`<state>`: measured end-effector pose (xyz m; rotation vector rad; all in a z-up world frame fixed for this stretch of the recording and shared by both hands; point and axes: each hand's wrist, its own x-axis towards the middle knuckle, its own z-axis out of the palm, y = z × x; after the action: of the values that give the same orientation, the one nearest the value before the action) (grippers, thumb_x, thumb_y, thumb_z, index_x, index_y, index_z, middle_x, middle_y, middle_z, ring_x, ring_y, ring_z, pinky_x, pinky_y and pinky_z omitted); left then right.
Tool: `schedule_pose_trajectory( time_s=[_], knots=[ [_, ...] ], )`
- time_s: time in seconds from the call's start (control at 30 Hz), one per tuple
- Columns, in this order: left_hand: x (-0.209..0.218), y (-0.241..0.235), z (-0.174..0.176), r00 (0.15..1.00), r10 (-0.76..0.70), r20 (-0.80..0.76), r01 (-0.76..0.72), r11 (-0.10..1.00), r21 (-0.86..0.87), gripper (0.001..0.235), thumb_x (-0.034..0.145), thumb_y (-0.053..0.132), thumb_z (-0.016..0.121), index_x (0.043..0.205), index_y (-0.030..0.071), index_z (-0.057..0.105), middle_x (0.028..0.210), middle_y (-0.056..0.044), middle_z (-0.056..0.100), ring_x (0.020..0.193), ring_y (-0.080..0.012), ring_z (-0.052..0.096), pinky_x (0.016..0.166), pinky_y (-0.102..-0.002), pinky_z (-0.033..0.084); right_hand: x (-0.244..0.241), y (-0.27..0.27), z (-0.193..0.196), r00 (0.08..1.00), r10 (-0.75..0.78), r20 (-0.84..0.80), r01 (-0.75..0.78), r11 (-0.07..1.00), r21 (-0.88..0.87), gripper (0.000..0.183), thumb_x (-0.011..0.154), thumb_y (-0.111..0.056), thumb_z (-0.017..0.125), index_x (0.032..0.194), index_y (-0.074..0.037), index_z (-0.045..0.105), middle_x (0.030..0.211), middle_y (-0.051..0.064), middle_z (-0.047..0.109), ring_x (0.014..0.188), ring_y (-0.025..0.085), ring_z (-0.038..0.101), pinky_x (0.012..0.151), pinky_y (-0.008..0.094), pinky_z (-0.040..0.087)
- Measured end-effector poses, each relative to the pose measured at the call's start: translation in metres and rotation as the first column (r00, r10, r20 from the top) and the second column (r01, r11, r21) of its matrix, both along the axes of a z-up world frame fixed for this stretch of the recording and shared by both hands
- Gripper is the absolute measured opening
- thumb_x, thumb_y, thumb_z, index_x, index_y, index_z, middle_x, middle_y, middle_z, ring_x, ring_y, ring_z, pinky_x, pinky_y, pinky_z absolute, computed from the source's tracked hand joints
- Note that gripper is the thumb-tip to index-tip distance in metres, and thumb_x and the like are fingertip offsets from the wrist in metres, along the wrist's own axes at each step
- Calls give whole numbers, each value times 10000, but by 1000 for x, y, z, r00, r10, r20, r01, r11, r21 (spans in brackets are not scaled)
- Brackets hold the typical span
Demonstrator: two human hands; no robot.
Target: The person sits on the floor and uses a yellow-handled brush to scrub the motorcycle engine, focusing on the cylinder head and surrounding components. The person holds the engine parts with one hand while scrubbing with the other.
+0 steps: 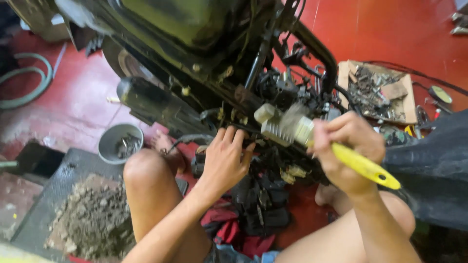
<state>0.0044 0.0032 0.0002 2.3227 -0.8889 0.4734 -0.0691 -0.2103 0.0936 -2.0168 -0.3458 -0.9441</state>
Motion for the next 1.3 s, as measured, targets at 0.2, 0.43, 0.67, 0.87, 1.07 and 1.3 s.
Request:
schedule_pose_trajectory(
  time_s=[0.2, 0.43, 0.67, 0.87, 1.07, 1.3],
  knots=[
    [3, -3, 4, 1000, -9, 22, 9, 1000, -17, 221, 935, 310, 664, 952, 100, 595, 868, -94, 518, 835, -330, 574, 807, -373, 497, 7, 6, 10, 998, -26, 49, 32, 990, -135, 358, 872, 53, 743, 606, -34, 521, 644, 123, 633, 516, 270, 627, 545, 303, 504],
    [1, -1, -1, 999, -7, 34, 7, 1000, -2, 226, 937, 313, 671, 964, 102, 594, 873, -89, 524, 835, -315, 577, 815, -366, 496, 10, 0, 13, 998, -9, 55, 16, 993, -115, 334, 896, 72, 733, 643, -19, 535, 680, 127, 659, 516, 232, 641, 536, 297, 515],
    [2, -3, -2, 999, 0, 39, 1, 1000, -6, 219, 927, 300, 676, 968, 102, 593, 885, -87, 531, 842, -315, 586, 822, -361, 500, 12, -1, 12, 995, 14, 98, -3, 994, -109, 377, 923, 93, 705, 618, -8, 508, 686, 137, 644, 469, 198, 645, 485, 257, 509],
    [4, -3, -9, 999, 1, 33, -1, 1000, 4, 228, 931, 314, 671, 972, 103, 594, 898, -87, 537, 859, -322, 596, 832, -369, 504, 1, -5, 14, 986, 168, -21, -167, 986, 15, 391, 866, 64, 722, 556, -51, 512, 602, 77, 611, 405, 114, 646, 450, 209, 516],
    [3, -3, -4, 999, 4, 47, -4, 1000, 15, 244, 905, 320, 692, 960, 103, 597, 899, -95, 539, 868, -324, 595, 838, -366, 504, 7, -6, 21, 995, 96, -27, -99, 986, -136, 380, 873, 55, 724, 578, -66, 517, 588, 64, 603, 459, 240, 592, 500, 300, 485],
    [3, -2, -4, 999, -10, 34, 10, 1000, 13, 236, 910, 303, 694, 978, 96, 604, 906, -92, 538, 873, -324, 594, 838, -371, 503, 9, -8, 9, 993, -47, 109, 59, 991, -116, 331, 934, 58, 717, 675, -15, 524, 713, 159, 630, 571, 284, 595, 582, 345, 481]
  ],
)
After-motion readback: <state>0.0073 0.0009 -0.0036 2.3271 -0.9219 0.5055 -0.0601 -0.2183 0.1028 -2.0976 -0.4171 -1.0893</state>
